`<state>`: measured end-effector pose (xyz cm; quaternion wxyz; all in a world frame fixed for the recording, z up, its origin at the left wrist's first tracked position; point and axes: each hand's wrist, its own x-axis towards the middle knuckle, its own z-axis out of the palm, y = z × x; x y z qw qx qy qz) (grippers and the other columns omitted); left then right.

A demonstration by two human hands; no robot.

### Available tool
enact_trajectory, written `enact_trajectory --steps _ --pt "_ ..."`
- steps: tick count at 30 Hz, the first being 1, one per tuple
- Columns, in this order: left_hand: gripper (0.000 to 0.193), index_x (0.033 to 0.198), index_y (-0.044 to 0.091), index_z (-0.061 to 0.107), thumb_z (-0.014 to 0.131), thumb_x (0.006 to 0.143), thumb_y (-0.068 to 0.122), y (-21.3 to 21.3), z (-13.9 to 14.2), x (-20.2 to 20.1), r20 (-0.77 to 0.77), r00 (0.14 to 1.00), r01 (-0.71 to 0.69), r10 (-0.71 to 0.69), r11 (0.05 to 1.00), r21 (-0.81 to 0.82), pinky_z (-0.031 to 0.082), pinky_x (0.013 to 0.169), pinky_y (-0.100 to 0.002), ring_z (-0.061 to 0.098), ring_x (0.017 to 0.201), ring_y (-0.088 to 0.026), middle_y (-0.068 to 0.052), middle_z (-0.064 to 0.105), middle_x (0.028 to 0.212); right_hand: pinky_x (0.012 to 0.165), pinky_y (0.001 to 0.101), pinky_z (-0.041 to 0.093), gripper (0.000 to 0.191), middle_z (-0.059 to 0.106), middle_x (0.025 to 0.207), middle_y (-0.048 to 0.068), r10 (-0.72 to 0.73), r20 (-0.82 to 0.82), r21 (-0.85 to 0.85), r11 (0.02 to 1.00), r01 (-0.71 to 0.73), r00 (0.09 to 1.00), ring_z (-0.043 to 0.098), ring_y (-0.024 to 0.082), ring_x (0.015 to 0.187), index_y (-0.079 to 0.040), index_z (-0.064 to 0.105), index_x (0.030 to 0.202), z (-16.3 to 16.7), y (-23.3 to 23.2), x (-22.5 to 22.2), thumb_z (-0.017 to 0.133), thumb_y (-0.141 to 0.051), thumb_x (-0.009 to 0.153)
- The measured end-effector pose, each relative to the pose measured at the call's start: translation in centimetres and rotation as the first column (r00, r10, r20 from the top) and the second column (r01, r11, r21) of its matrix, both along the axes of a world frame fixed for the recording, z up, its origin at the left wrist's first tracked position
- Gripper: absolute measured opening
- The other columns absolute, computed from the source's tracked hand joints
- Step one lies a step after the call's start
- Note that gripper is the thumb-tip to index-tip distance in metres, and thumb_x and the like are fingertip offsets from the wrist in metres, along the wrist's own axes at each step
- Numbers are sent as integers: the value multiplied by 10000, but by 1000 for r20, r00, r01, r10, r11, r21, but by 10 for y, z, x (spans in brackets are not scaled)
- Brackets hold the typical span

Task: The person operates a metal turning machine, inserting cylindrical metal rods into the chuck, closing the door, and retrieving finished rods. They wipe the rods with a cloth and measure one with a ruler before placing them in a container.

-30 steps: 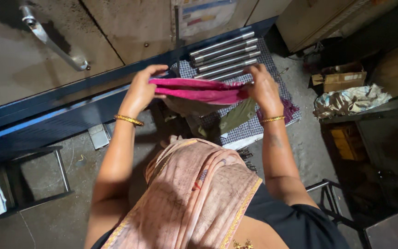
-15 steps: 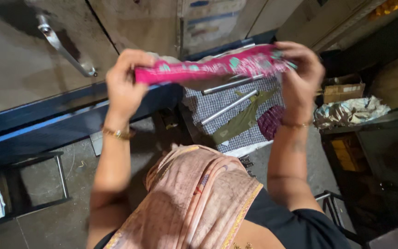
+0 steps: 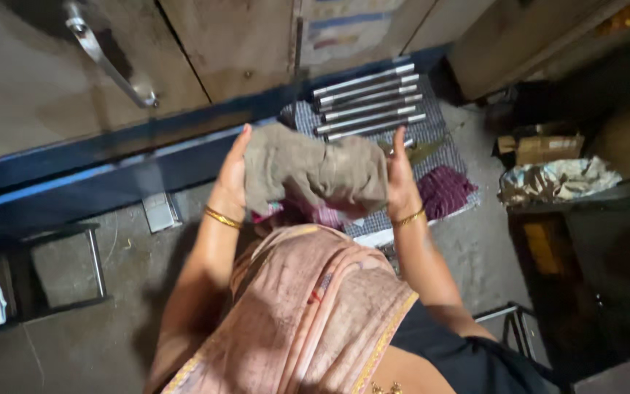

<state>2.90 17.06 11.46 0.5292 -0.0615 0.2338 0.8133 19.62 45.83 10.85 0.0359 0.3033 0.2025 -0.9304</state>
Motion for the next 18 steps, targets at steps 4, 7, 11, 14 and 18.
enact_trajectory --steps 4,7,11,14,18 --pt "327 1241 20 659 715 933 115 -17 4 -19 -481 869 -204 116 970 -134 542 1000 -424 695 1091 -227 -84 725 1181 1025 432 589 187 714 1122 83 42 -172 473 880 45 984 720 231 1045 -39 638 1180 -13 29 3 721 -50 1013" --pt "305 1238 -26 663 666 944 53 -24 -2 -27 -635 766 -272 99 945 -181 546 997 -353 696 1097 -208 -91 738 1187 863 334 591 244 758 1038 53 119 -20 705 706 -71 993 724 154 916 -8 678 1156 -9 44 -1 714 -75 925" --pt "286 1229 -17 662 705 998 145 -28 -7 -33 -867 406 -395 -289 800 -451 502 895 -332 625 995 -217 -129 693 1096 695 277 559 323 709 886 55 48 45 936 348 -59 998 683 123 789 -31 615 1212 10 38 -11 745 -23 917" --pt "325 1117 -32 649 810 970 209 -32 9 -25 -752 212 -599 -624 525 -605 493 708 -389 563 778 -281 -217 632 854 665 229 572 401 743 869 37 -2 -15 976 218 15 1000 719 107 787 -52 562 1256 43 29 -7 711 4 889" --pt "418 1168 22 569 811 858 162 -54 63 -4 -790 247 -502 -561 623 -600 492 620 -316 613 688 -159 -105 684 776 740 219 563 318 743 960 28 112 -126 987 118 112 986 707 106 879 13 631 1263 105 23 -1 720 24 957"
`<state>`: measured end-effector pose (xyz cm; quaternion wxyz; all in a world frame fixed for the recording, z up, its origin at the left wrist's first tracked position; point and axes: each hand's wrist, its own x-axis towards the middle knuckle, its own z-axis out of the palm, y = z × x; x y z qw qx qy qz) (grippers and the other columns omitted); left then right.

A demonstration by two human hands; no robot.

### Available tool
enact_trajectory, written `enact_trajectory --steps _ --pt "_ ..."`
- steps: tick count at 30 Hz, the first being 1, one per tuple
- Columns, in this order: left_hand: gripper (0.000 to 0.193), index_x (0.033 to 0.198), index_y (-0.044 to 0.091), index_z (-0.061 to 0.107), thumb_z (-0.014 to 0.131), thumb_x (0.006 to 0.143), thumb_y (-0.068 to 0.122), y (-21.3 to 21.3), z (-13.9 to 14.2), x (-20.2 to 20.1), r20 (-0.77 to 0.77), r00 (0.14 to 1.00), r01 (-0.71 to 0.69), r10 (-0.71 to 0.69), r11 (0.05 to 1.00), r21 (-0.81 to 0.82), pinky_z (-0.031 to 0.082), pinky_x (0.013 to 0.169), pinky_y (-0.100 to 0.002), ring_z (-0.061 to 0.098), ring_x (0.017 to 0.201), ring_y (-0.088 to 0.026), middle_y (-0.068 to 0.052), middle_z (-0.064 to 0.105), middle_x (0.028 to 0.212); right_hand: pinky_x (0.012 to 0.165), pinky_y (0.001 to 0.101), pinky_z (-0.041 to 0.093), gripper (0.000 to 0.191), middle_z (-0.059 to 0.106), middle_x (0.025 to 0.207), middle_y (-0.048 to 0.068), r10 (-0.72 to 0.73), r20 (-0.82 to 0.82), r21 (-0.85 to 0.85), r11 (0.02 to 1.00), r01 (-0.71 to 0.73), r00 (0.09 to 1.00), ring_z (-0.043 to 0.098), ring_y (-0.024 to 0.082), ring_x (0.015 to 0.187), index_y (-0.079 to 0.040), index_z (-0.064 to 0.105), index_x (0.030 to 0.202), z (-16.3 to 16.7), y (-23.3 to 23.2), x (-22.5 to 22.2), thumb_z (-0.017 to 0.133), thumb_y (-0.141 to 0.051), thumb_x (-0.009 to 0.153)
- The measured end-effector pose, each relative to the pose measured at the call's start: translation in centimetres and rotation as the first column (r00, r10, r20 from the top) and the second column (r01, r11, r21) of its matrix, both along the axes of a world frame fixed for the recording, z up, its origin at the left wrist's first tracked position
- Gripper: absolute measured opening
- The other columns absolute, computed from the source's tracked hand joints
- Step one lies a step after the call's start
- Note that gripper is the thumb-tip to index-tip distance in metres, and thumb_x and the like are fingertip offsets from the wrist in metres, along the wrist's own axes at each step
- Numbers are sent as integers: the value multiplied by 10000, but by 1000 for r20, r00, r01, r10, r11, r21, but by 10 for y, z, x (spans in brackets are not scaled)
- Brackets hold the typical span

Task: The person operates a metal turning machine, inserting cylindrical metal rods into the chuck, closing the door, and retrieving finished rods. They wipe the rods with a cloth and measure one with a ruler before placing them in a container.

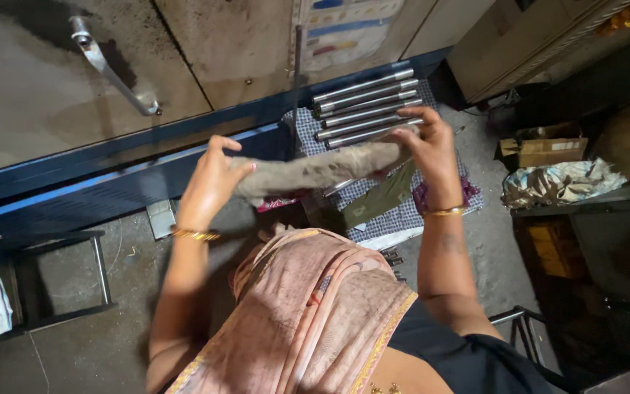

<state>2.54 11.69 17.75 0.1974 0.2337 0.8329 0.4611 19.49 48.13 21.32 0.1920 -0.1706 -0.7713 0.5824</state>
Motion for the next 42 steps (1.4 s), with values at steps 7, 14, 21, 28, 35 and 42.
enact_trajectory --steps 7,14,21,28,35,42 --pt "408 1243 -73 616 660 974 230 12 8 -12 313 807 161 -501 696 700 507 737 -313 550 785 -148 -91 564 945 864 245 585 372 717 1093 76 41 -348 -289 946 -149 936 700 113 938 7 581 1398 53 -19 -16 657 69 1038" --pt "437 1348 -29 514 582 1011 240 70 -107 82 560 623 51 -546 743 668 444 874 -306 500 982 -166 -96 511 1134 956 374 569 692 712 1209 134 155 129 149 973 -174 979 700 274 1100 -78 344 1556 -18 -55 -96 710 -189 979" --pt "478 1453 16 412 504 1047 251 74 -150 51 340 893 43 -293 810 584 382 1011 -299 450 1180 -184 -100 459 1322 1207 435 373 711 462 1566 260 67 93 497 862 -105 993 460 400 1465 -34 370 1549 -114 -69 -70 633 -465 1047" --pt "528 1558 61 309 425 1084 262 80 -182 68 186 955 98 -230 840 533 319 1147 -292 400 1377 -202 -104 406 1510 1252 569 15 602 85 1680 364 303 193 192 921 -339 933 -33 471 1591 -221 336 1642 -172 -141 -62 436 -454 1096" --pt "533 1597 97 279 377 1105 276 134 -217 54 492 722 -286 -486 438 852 295 1232 -286 401 1472 -201 -86 409 1588 1231 674 -93 589 267 1673 270 243 133 415 867 -276 961 65 519 1576 -199 450 1556 -174 -152 -71 331 -531 1084" --pt "391 1445 90 440 393 1100 266 99 -174 42 -91 982 189 -168 922 339 410 1122 -326 529 1297 -225 -89 552 1386 1210 637 143 648 300 1597 299 102 56 501 858 -116 993 227 539 1425 -100 648 1384 -181 -168 -59 284 -559 1107"
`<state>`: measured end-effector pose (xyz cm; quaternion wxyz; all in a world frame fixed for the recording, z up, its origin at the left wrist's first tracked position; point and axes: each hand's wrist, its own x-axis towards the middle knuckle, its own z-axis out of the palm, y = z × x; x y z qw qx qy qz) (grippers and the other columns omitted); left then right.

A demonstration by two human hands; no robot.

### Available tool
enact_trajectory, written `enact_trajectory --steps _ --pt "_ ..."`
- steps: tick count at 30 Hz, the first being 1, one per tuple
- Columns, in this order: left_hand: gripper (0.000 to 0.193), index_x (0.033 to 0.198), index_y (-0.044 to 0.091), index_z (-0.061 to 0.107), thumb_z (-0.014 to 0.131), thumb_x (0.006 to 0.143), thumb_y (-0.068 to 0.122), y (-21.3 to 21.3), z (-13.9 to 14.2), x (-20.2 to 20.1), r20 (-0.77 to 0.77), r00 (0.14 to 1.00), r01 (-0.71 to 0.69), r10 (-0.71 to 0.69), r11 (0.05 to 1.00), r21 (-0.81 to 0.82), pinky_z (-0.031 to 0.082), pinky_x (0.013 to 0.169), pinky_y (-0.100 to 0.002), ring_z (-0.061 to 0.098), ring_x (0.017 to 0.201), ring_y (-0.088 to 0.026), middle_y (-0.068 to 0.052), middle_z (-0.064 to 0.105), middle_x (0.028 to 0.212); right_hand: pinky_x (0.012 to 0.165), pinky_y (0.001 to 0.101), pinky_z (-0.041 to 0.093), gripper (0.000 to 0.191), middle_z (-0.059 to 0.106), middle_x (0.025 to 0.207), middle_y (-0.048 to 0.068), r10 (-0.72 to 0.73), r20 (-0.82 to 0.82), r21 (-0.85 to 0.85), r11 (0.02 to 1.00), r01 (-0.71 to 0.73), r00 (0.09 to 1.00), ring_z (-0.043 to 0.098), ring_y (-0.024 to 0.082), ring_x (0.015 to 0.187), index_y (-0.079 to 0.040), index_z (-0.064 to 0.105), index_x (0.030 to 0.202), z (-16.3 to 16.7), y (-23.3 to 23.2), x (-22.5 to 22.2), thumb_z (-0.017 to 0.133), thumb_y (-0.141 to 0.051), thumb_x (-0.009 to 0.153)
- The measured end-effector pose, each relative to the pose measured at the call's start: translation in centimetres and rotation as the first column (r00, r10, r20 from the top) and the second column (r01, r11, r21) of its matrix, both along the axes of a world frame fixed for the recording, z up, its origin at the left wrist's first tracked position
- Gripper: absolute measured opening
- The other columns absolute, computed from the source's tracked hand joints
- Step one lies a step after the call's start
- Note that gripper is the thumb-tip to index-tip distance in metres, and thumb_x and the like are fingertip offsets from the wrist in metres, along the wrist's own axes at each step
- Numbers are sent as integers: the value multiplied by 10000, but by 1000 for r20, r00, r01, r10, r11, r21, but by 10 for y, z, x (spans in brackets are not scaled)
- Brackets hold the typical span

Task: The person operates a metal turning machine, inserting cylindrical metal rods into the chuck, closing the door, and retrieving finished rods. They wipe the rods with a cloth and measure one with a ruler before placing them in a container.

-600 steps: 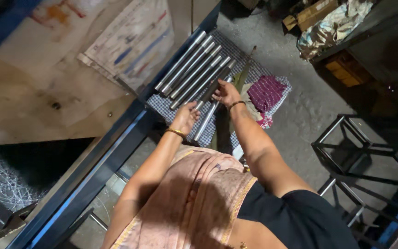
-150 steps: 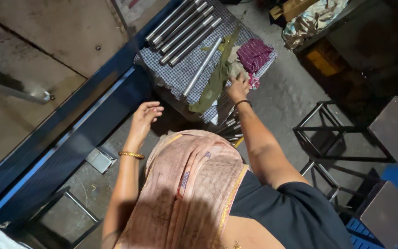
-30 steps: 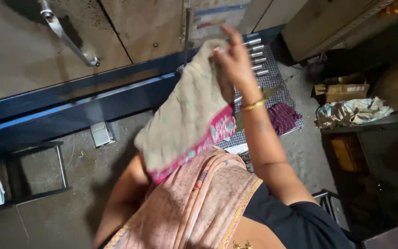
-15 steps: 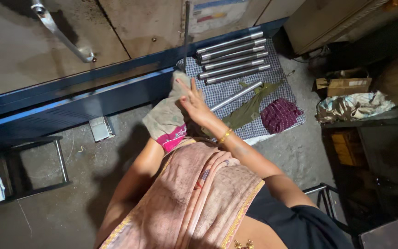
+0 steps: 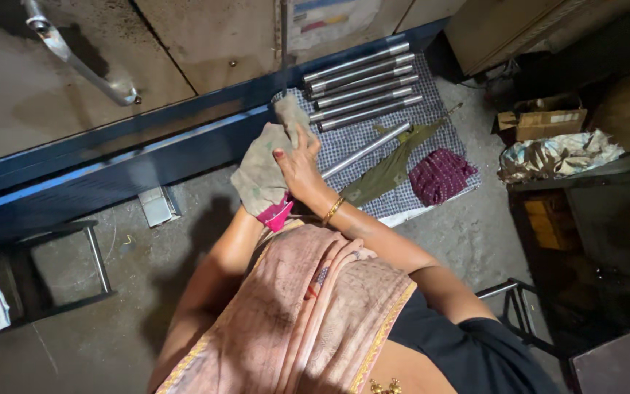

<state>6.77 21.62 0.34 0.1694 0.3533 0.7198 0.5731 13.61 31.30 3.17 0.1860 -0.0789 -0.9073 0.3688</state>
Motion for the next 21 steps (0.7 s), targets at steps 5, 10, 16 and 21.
enact_trajectory --steps 5,10,16,21 --pt "372 1413 85 458 422 1084 255 -13 20 4 39 999 -37 36 999 26 423 1090 -325 541 1258 -222 -87 564 1349 1197 570 298 424 379 1540 286 199 50 57 978 -202 979 351 478 1368 -53 703 1173 7 20 14 554 -427 1038" --pt "353 1381 81 476 451 1068 244 -37 26 -14 84 993 -87 84 996 29 436 1057 -325 553 1219 -218 -85 576 1313 1011 430 518 278 489 1444 232 104 -176 -266 952 -149 979 525 328 1291 -46 685 1232 -35 69 38 627 -209 1015" --pt "331 1342 76 498 486 1049 232 -56 35 5 110 991 -74 72 997 6 451 1019 -325 568 1173 -214 -82 591 1270 705 381 528 517 615 897 127 -581 479 -389 531 752 658 605 248 805 47 560 1036 -103 101 53 893 -300 846" --pt "313 1309 72 516 516 1034 221 -61 40 26 129 990 -48 49 999 -12 464 987 -325 580 1134 -210 -80 603 1233 570 445 612 862 577 874 84 -388 733 -509 232 829 559 651 248 738 -28 249 1265 -102 89 51 911 -214 745"
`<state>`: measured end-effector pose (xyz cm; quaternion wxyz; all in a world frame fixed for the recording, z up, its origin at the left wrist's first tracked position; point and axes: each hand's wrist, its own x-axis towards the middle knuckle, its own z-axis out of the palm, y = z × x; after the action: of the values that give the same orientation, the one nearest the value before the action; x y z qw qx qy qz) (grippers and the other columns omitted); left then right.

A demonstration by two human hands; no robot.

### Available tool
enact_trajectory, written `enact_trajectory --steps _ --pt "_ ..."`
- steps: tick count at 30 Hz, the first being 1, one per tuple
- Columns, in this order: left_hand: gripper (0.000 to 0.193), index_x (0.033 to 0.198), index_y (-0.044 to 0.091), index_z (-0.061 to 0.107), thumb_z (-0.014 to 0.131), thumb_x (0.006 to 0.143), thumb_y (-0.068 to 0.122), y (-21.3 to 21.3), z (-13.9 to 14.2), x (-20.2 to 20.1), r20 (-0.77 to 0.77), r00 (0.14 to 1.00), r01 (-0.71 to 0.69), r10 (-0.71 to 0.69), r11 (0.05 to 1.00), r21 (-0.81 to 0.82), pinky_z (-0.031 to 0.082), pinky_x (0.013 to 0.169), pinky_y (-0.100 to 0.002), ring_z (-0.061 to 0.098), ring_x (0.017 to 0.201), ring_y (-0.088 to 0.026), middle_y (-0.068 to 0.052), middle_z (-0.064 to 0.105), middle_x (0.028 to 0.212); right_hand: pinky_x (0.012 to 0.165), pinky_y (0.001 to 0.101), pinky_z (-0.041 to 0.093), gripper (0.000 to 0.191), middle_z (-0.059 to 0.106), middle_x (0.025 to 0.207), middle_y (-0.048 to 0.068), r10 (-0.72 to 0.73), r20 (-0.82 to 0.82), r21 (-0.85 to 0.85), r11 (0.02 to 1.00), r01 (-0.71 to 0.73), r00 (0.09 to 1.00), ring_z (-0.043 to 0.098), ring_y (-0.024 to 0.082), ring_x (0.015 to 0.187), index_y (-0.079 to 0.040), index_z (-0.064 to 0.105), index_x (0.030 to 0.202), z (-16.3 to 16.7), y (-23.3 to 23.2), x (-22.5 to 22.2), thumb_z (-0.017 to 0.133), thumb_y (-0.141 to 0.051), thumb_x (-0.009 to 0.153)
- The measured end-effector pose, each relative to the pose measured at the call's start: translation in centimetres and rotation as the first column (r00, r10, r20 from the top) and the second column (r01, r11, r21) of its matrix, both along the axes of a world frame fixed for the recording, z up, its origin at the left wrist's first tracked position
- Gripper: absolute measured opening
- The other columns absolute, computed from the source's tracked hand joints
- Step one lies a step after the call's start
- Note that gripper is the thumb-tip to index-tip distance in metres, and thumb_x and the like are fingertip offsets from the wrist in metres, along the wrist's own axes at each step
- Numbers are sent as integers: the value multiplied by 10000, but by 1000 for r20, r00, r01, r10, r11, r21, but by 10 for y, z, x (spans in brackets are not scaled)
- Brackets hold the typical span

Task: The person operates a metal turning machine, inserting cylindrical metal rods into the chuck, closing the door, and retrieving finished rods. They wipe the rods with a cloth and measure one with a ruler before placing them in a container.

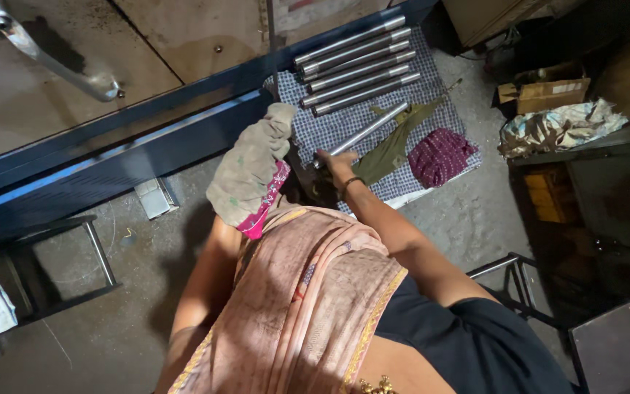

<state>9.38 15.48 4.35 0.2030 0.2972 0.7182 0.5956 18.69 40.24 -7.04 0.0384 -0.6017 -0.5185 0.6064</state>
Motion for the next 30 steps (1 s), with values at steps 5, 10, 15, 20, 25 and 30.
enact_trajectory --steps 5,10,15,20,25,30 --pt "296 1277 67 534 545 1018 210 0 4 14 9 1000 24 -24 1000 -11 477 954 -325 593 1095 -207 -78 615 1197 484 405 593 871 665 793 125 -17 -47 -38 999 15 999 663 247 583 -5 225 1282 10 7 -14 876 -93 711" --pt "279 1244 63 552 574 1002 199 0 9 17 2 1000 26 -26 1000 -12 490 922 -325 605 1057 -203 -76 627 1161 446 378 495 471 600 728 102 -92 -208 -45 995 84 974 584 211 543 20 398 1141 17 10 -8 733 -35 815" --pt "263 1212 58 570 603 986 189 -12 14 8 -12 1000 16 -16 1000 -9 503 890 -325 617 1018 -199 -74 639 1125 523 339 524 69 561 650 42 -506 -390 -594 776 210 769 587 187 557 -131 556 804 28 22 15 587 -153 861" --pt "247 1179 54 588 633 970 178 -30 17 6 -10 1000 5 -5 1000 5 516 858 -325 630 979 -196 -71 651 1088 485 270 441 231 493 590 -6 -673 -479 -817 576 -6 564 487 134 509 -129 556 763 36 68 29 641 -146 978" --pt "232 1147 50 606 662 955 167 -50 20 12 3 1000 -14 14 1000 20 529 825 -325 642 941 -192 -69 663 1052 486 253 393 276 488 625 -17 -448 -648 -715 636 -289 616 476 111 522 -118 504 791 45 63 72 677 -83 1004" --pt "218 1114 45 624 691 939 156 -72 15 20 52 996 -69 67 996 52 542 793 -325 654 902 -188 -67 675 1016 446 251 401 211 519 647 -26 130 -529 -365 858 -362 839 507 100 508 -128 527 909 86 -9 105 720 -52 872"
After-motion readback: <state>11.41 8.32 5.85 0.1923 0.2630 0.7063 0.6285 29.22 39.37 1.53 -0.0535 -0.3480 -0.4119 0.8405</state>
